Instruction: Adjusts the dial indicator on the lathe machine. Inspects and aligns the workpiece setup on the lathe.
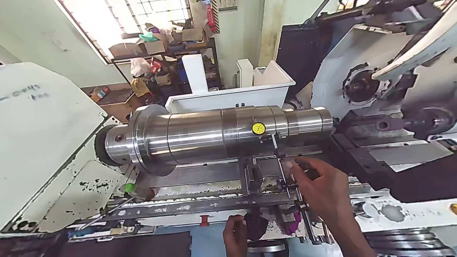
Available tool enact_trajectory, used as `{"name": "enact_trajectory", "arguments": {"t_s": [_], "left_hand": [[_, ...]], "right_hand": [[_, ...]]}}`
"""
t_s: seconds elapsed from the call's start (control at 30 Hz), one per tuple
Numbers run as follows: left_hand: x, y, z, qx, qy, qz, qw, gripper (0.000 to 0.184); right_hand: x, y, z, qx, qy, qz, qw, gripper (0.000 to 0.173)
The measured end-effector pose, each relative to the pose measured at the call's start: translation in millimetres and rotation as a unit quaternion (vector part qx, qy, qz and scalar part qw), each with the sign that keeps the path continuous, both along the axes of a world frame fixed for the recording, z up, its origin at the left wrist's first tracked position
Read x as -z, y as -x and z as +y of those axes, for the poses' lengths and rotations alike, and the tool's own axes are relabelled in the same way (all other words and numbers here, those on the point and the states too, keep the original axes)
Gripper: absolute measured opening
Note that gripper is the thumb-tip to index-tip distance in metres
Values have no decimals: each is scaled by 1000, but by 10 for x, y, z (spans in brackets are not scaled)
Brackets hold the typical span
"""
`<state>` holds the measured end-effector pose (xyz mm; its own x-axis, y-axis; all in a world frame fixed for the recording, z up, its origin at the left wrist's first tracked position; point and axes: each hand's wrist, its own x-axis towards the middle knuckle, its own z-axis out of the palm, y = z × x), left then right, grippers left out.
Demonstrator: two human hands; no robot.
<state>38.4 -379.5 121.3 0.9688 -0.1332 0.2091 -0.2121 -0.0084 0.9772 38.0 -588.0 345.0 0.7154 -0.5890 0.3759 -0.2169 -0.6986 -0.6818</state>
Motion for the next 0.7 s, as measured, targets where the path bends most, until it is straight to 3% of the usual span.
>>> {"name": "enact_trajectory", "arguments": {"t_s": [0.7], "left_hand": [[5,1,-83,4,-3,-9,1000,13]], "right_hand": [[205,450,-398,20,4,-25,999,37]]}}
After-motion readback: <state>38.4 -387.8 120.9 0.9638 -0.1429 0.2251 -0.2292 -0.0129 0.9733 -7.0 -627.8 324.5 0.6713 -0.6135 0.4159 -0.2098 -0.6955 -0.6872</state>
